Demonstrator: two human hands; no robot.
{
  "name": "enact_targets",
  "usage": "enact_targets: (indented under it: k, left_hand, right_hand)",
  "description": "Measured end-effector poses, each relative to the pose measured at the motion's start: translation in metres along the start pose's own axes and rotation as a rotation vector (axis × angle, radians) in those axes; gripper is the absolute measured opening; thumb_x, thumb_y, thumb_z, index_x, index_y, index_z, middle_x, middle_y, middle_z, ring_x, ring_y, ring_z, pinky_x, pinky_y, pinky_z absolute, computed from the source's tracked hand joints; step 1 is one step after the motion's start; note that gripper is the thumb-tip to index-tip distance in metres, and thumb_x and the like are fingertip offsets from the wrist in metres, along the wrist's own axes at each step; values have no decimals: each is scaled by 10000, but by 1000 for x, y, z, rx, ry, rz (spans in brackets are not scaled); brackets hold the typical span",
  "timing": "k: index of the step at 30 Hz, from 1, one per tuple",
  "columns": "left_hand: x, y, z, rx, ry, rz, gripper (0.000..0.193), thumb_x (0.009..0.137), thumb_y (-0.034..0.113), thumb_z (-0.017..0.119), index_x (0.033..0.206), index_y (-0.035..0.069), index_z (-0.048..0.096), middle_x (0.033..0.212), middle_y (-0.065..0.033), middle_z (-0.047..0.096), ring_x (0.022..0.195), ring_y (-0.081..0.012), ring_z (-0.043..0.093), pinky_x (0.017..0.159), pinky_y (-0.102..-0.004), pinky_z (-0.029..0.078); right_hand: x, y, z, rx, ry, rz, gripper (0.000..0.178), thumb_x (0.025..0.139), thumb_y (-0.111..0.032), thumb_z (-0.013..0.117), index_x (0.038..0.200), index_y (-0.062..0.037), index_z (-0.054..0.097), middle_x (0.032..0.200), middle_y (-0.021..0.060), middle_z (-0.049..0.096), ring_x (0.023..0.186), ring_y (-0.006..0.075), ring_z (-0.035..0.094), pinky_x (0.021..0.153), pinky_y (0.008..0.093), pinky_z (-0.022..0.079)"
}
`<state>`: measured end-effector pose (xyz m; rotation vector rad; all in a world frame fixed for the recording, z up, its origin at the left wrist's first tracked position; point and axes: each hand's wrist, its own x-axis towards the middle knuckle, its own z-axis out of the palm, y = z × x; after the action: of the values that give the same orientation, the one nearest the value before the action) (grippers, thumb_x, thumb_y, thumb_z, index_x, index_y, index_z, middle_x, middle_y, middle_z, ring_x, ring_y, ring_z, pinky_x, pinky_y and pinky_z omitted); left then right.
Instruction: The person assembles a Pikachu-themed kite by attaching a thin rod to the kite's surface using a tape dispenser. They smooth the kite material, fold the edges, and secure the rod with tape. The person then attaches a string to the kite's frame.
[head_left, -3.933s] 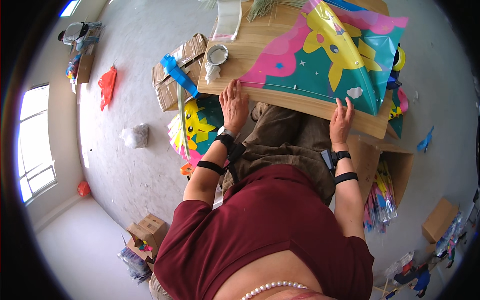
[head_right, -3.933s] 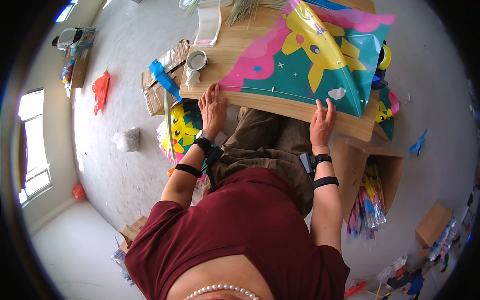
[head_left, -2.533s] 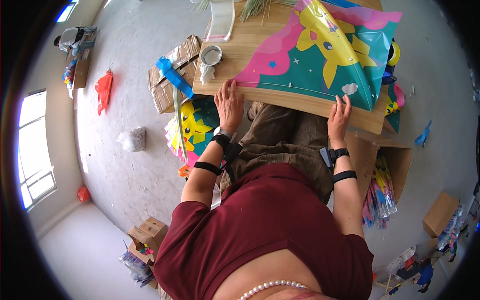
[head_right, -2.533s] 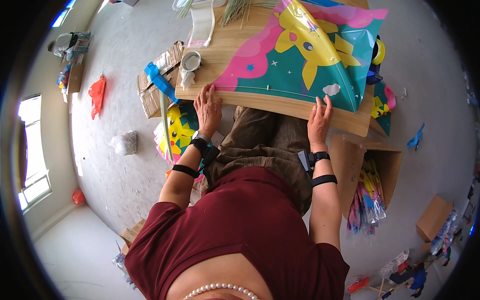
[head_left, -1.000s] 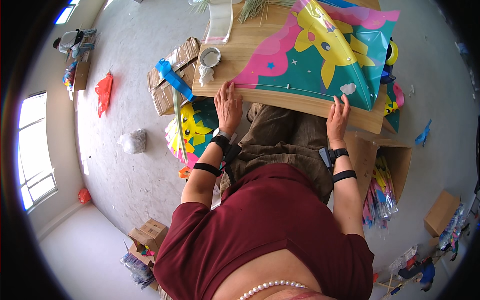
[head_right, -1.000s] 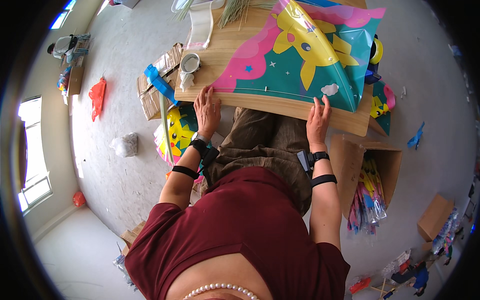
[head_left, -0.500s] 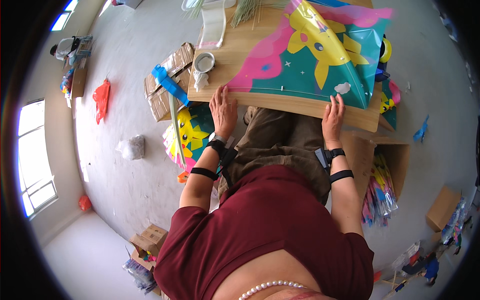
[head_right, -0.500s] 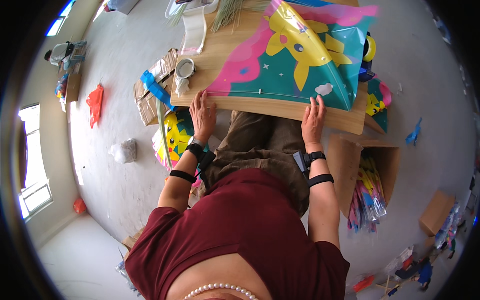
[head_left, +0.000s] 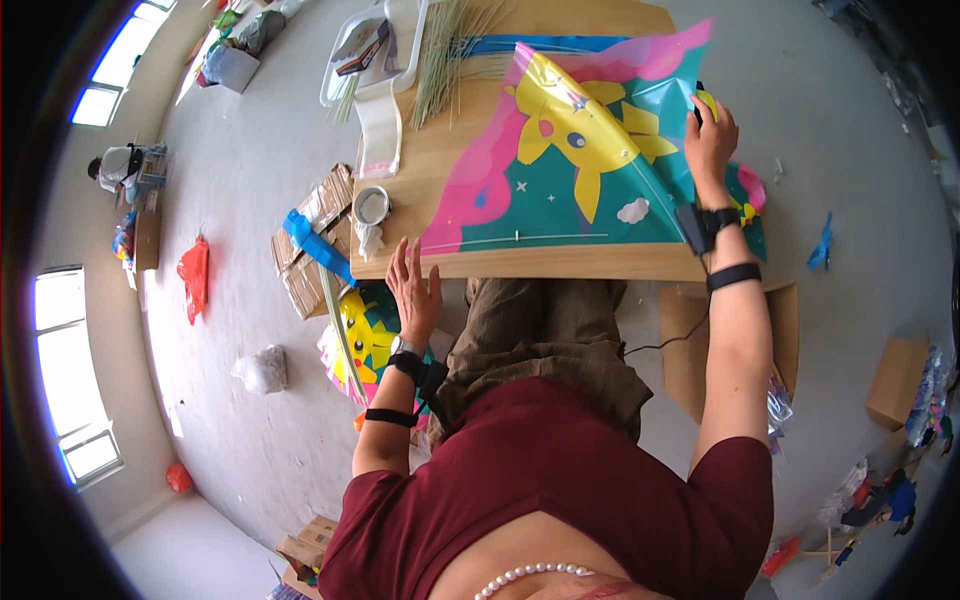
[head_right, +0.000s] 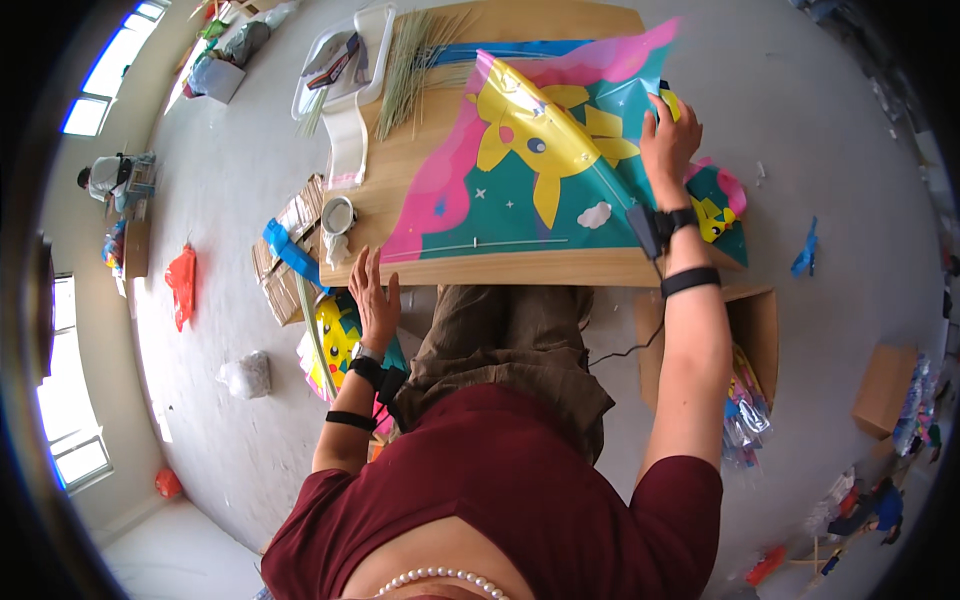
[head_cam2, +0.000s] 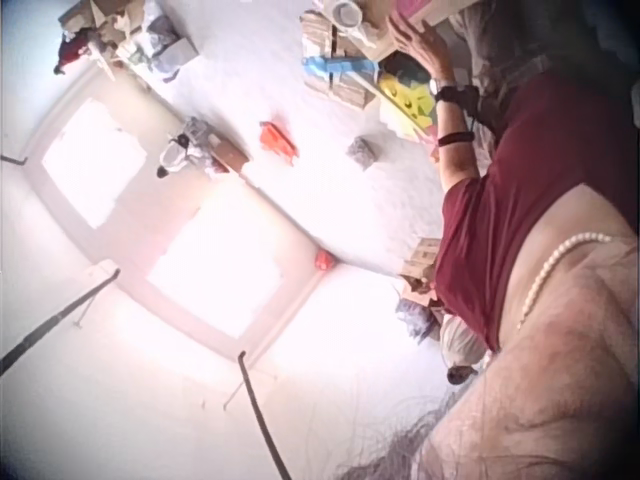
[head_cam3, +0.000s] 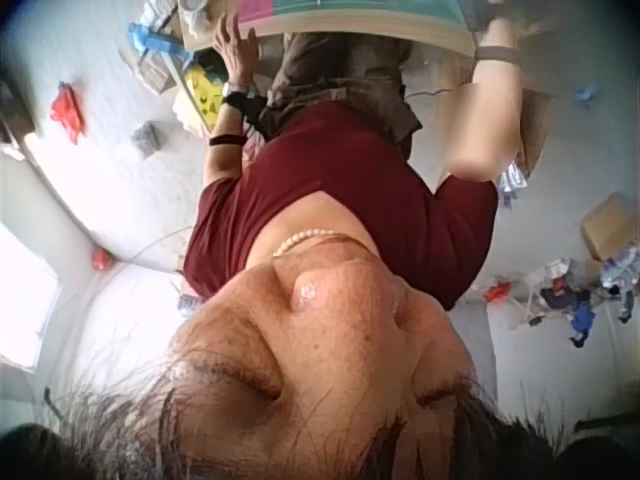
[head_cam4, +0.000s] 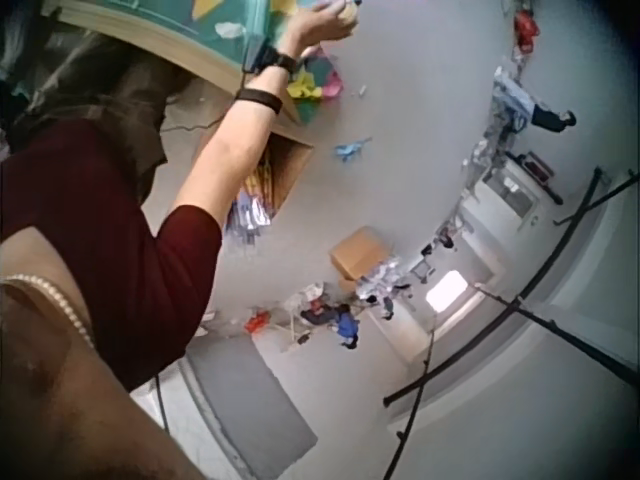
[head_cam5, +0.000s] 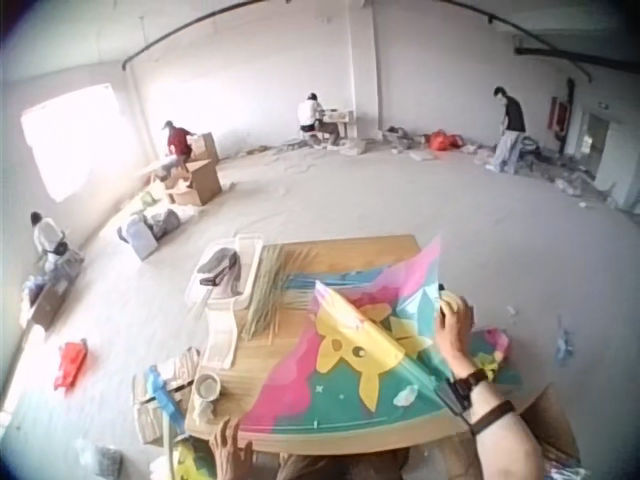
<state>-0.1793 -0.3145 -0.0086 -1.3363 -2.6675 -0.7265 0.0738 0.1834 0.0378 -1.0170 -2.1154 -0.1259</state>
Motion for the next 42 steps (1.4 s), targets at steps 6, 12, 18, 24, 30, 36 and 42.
enact_targets:
  k: [6, 12, 18, 24, 30, 36, 42]
  left_hand:
    - [1, 4, -10, -11, -8, -2, 593, 916, 119, 642, 1472, 59, 447, 1550, -198, 375, 1415, -405, 363, 1156, -524, 287]
    - [9, 10, -16, -22, -27, -25, 592, 905, 79, 638, 1467, 70, 455, 1549, -195, 371, 1414, -403, 363, 1168, -516, 282]
    - [20, 28, -4, -69, -56, 38, 603, 911, 86, 638, 1482, 88, 447, 1544, -194, 375, 1419, -403, 360, 1164, -525, 288]
    - [56, 88, -2, -198, -131, 261, 606, 899, 61, 650, 1474, 93, 463, 1525, -188, 401, 1387, -418, 396, 1127, -533, 341]
    - [90, 155, -10, -467, -340, 408, 446, 908, 28, 643, 1347, 44, 570, 1305, -184, 593, 1164, -384, 594, 996, -442, 483]
    - [132, 256, 38, -591, -405, 647, 363, 899, 22, 656, 1258, 36, 605, 1187, -178, 620, 1079, -380, 628, 903, -439, 525]
    - [173, 343, 143, -965, -788, 7, 229, 961, 93, 569, 1151, -14, 642, 1166, -191, 648, 1021, -313, 675, 871, -409, 552]
  right_hand:
    - [75, 25, 41, -100, -615, 361, 318, 991, -477, 549, 1271, -386, 669, 1283, 26, 669, 1268, 306, 569, 1093, 631, 318]
    - [94, 46, 58, 51, -595, 431, 430, 979, -480, 569, 1321, -233, 647, 1361, 50, 635, 1317, 280, 543, 1151, 662, 231]
    - [61, -20, 21, 209, -143, -234, 388, 974, -254, 630, 1330, -104, 595, 1360, 89, 610, 1275, 286, 560, 1127, 582, 322]
    - [-17, -78, -23, 376, -221, -287, 308, 955, -168, 659, 1250, -84, 634, 1268, 117, 632, 1205, 289, 590, 1051, 462, 414]
    - [-57, 4, -50, 251, -8, 347, 172, 959, -147, 662, 1113, -71, 651, 1028, 136, 649, 928, 309, 635, 811, 434, 511]
    - [-51, 94, -24, 475, -433, 438, 232, 961, -228, 675, 1059, -21, 711, 933, 174, 698, 830, 315, 673, 757, 383, 533]
    - [-30, 95, -32, 837, -710, 788, 231, 971, -245, 687, 1000, -17, 712, 827, -24, 649, 724, 63, 564, 669, 229, 479]
